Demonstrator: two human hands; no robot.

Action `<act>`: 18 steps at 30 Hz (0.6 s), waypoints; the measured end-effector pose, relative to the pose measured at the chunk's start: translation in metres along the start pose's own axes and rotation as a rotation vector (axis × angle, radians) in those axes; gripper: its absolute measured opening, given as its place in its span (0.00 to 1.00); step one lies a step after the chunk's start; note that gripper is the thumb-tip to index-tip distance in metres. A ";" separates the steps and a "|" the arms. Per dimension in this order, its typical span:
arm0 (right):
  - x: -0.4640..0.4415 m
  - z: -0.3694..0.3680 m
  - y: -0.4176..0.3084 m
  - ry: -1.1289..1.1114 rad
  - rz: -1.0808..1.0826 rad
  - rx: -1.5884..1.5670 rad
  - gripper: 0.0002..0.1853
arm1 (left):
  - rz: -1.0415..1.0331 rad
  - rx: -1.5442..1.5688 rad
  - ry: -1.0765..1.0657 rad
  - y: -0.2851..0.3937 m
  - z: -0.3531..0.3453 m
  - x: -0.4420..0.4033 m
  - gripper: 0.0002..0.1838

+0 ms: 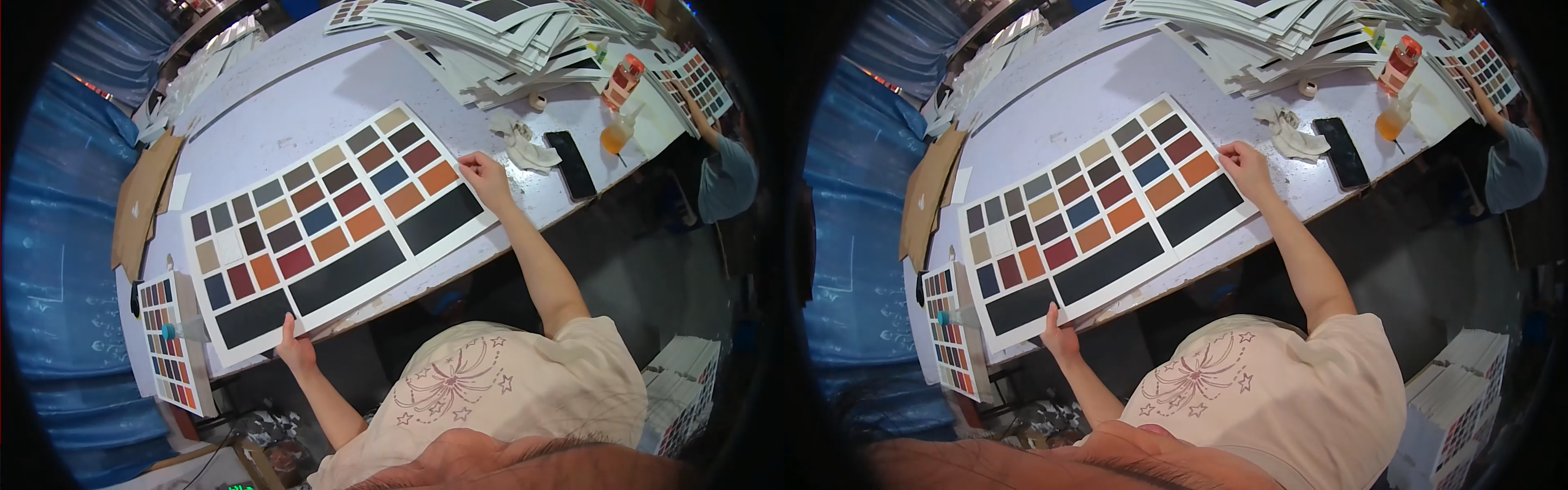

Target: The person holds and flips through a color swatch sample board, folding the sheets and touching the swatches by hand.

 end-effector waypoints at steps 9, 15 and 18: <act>-0.001 -0.001 0.004 -0.023 -0.037 0.012 0.08 | -0.062 0.001 -0.013 -0.004 -0.012 0.000 0.13; -0.003 -0.005 0.015 -0.005 -0.002 -0.034 0.08 | -0.096 0.009 0.034 -0.005 -0.001 -0.005 0.11; -0.004 -0.006 0.018 -0.005 -0.003 -0.021 0.08 | -0.112 0.003 0.027 -0.003 -0.005 -0.001 0.12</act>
Point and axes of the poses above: each hand's wrist, its own x-axis away from the middle knuckle, its own z-axis out of the back of the hand, y = z × x, the point moved 7 cm from there along -x, towards the middle knuckle, and after that the axes turned 5 degrees about x, right-handed, at the moved point
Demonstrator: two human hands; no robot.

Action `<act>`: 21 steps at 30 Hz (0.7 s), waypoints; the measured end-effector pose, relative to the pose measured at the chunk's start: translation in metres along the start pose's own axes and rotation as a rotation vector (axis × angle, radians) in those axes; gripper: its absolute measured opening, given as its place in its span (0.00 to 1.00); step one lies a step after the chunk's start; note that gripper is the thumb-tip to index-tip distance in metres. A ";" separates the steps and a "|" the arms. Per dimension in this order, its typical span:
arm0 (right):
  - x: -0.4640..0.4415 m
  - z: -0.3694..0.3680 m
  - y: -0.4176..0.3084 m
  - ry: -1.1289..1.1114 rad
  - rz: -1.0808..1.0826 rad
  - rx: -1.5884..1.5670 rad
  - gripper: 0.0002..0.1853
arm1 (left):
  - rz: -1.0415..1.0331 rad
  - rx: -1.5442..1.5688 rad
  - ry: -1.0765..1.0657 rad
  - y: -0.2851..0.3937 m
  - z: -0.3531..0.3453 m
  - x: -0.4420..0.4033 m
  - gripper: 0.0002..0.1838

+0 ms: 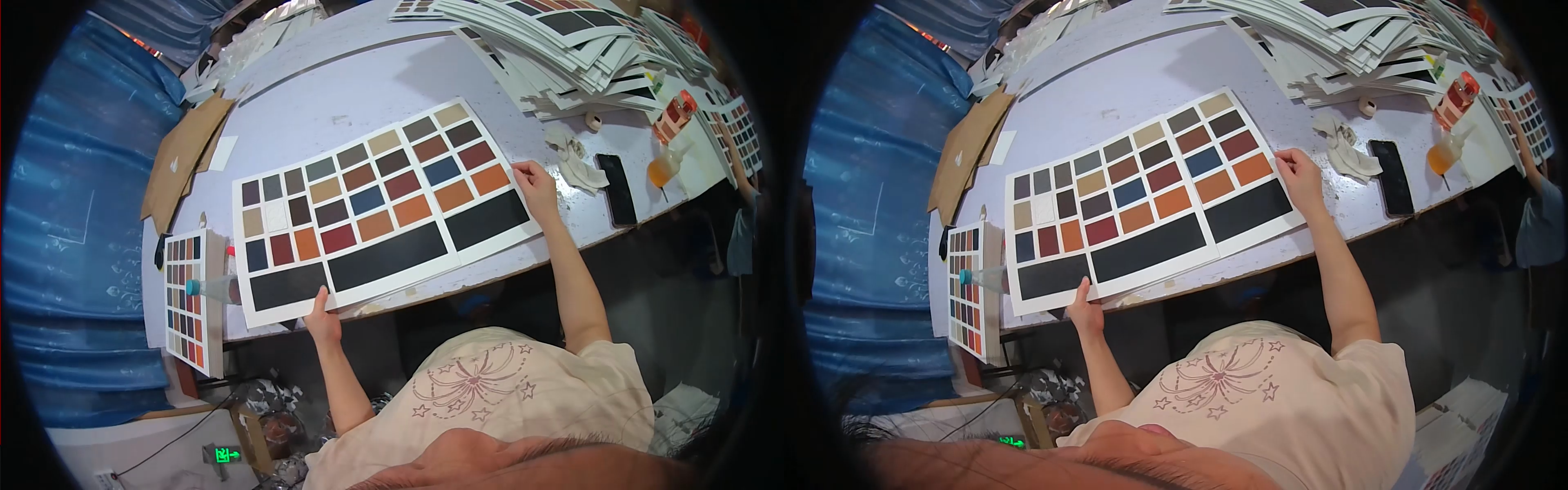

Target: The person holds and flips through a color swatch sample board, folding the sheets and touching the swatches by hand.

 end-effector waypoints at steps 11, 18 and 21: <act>0.000 0.000 0.002 0.006 0.001 -0.049 0.07 | 0.025 0.001 -0.029 -0.003 0.000 -0.002 0.11; 0.001 0.002 -0.005 -0.005 -0.007 -0.036 0.07 | 0.043 0.004 -0.020 -0.003 0.001 -0.002 0.11; 0.001 0.003 -0.008 0.004 0.003 0.005 0.07 | 0.041 0.008 -0.020 -0.002 0.002 -0.004 0.11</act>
Point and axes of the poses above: each hand's wrist, its own x-axis away from the middle knuckle, its own z-axis out of the back of the hand, y = z × x, the point moved 7 cm from there along -x, towards the middle knuckle, and after that the axes turned 5 degrees about x, right-handed, at the moved point
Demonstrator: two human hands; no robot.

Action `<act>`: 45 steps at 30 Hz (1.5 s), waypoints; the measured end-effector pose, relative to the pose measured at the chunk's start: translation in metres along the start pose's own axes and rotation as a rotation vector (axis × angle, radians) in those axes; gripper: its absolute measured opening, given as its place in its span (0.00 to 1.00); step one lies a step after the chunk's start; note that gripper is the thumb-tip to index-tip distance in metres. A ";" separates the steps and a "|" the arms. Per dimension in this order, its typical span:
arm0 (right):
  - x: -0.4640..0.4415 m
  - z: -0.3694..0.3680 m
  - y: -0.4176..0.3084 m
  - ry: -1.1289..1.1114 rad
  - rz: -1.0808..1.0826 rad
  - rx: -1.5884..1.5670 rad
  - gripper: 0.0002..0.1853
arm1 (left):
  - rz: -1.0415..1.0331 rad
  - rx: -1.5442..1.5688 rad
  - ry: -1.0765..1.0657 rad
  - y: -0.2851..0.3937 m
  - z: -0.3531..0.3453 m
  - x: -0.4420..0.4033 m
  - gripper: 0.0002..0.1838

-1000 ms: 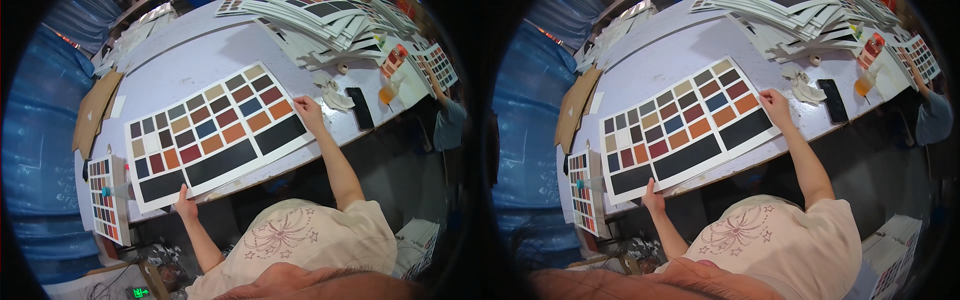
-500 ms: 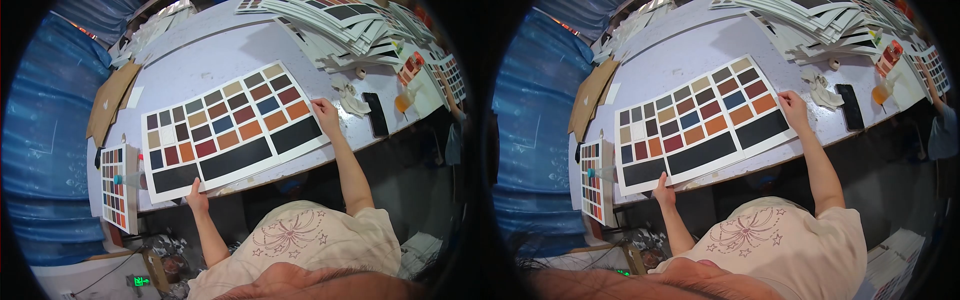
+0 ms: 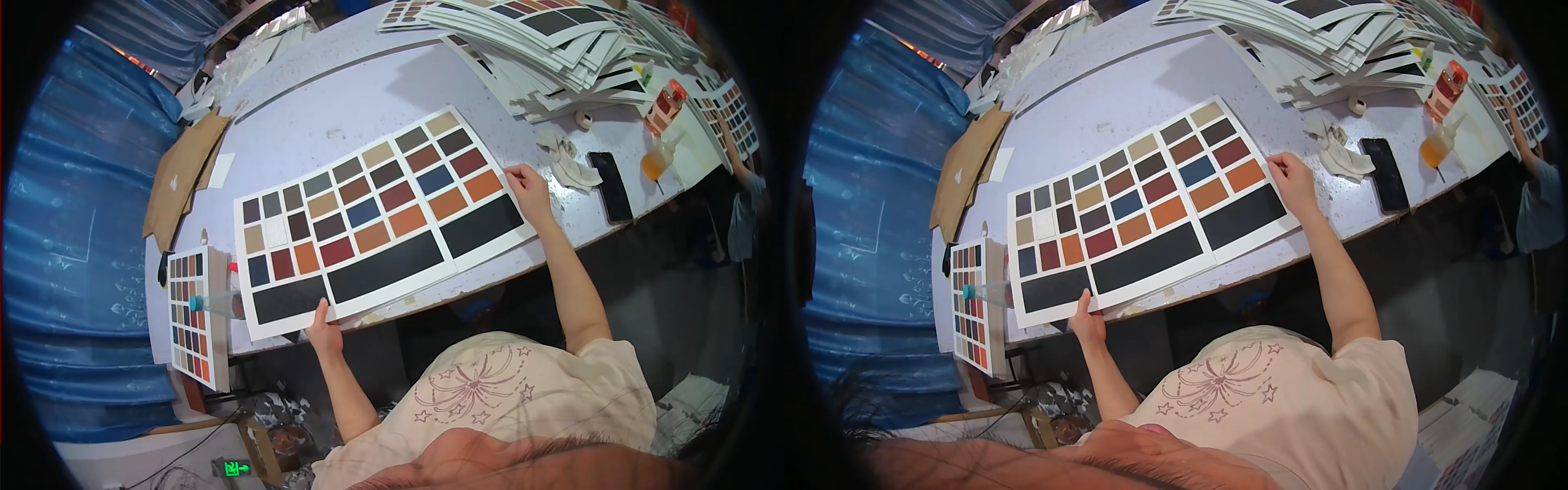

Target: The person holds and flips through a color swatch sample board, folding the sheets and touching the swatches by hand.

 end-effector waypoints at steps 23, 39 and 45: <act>-0.017 0.008 0.000 -0.260 -0.008 0.006 0.17 | -0.065 0.017 0.002 0.020 -0.018 0.016 0.15; -0.029 0.035 0.057 -0.156 -0.014 -0.082 0.11 | -0.174 -0.199 0.052 0.049 -0.038 0.030 0.16; -0.033 0.026 0.068 -0.188 -0.082 -0.152 0.11 | -0.207 -0.232 0.082 0.047 -0.032 0.022 0.22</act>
Point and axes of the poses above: each hand's wrist, its own x-axis away from the middle knuckle, its own z-axis out of the back of the hand, y = z × x, the point moved 7 cm from there along -x, towards the middle knuckle, and after that the axes turned 5 degrees about x, right-handed, at the moved point
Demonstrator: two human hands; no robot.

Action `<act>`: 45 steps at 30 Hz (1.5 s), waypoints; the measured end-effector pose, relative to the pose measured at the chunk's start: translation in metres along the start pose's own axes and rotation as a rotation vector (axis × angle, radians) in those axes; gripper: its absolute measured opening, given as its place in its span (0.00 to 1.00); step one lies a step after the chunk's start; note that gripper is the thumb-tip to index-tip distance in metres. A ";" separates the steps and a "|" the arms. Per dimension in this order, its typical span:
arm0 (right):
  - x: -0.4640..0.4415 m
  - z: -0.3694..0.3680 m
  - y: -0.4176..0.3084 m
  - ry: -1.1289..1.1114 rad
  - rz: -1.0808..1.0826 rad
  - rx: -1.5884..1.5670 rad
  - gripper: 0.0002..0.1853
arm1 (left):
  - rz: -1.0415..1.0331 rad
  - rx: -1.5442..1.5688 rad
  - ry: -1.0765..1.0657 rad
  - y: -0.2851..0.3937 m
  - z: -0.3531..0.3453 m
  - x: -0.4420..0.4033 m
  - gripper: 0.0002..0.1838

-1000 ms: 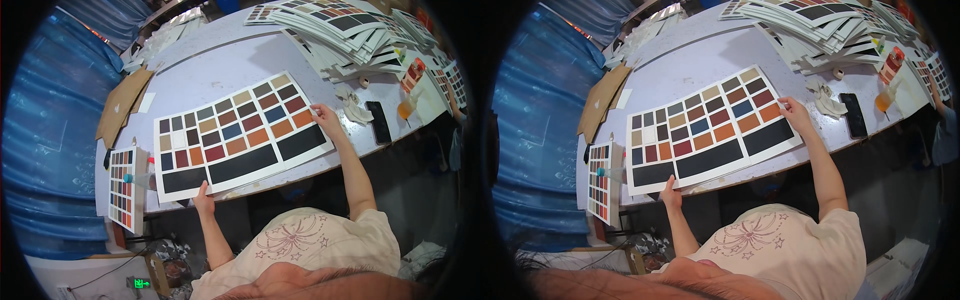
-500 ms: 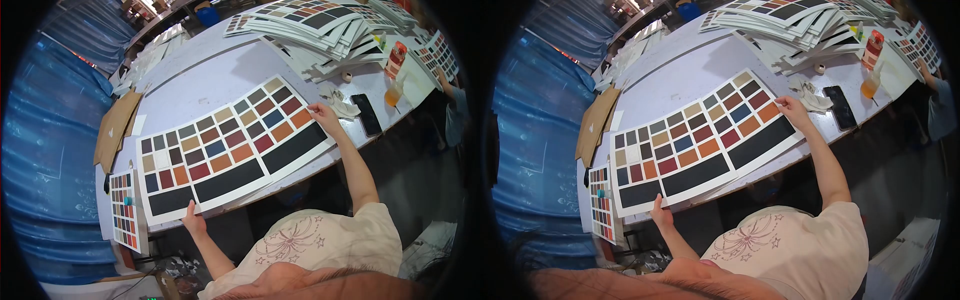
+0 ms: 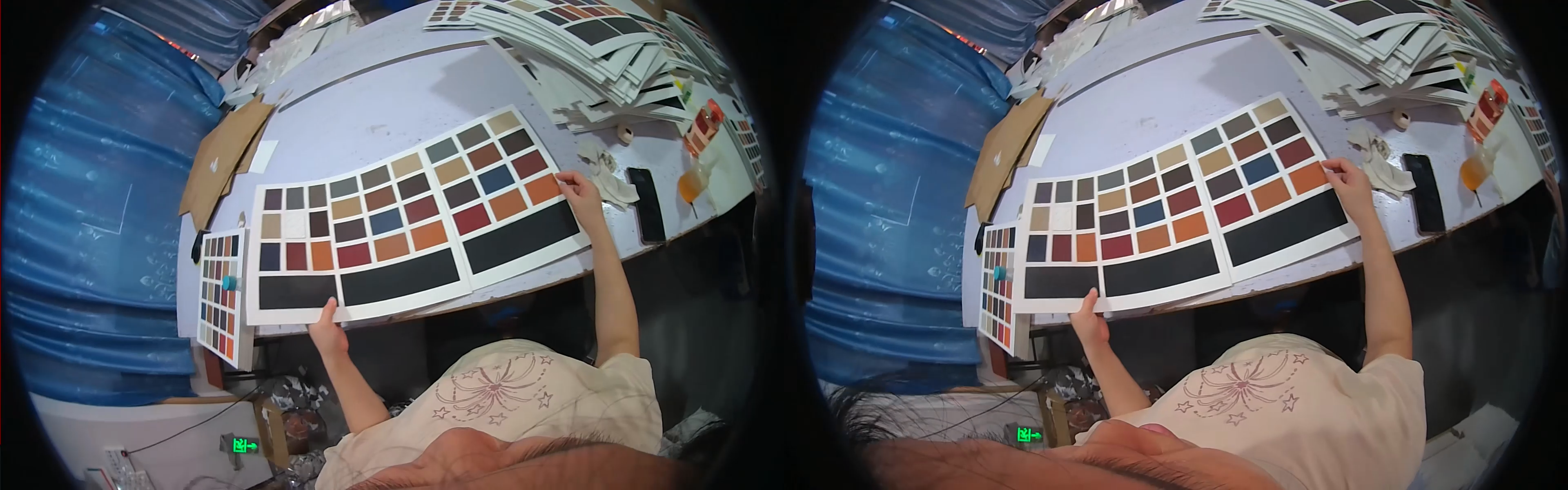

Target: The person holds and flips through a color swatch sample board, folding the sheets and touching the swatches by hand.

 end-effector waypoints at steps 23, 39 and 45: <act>0.004 -0.005 -0.005 0.046 0.034 0.077 0.11 | 0.033 0.042 -0.024 -0.010 0.002 -0.007 0.22; 0.013 -0.002 -0.019 0.071 0.094 0.115 0.10 | -0.017 0.016 -0.081 -0.003 0.001 -0.002 0.21; 0.014 -0.004 -0.014 0.059 0.095 0.098 0.10 | 0.025 0.078 -0.056 -0.011 0.017 -0.007 0.16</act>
Point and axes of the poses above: each hand's wrist, its own x-axis away from the middle knuckle, its own z-axis out of the back of the hand, y = z × x, the point moved 7 cm from there along -x, towards the middle knuckle, and after that the axes turned 5 degrees about x, right-handed, at the moved point
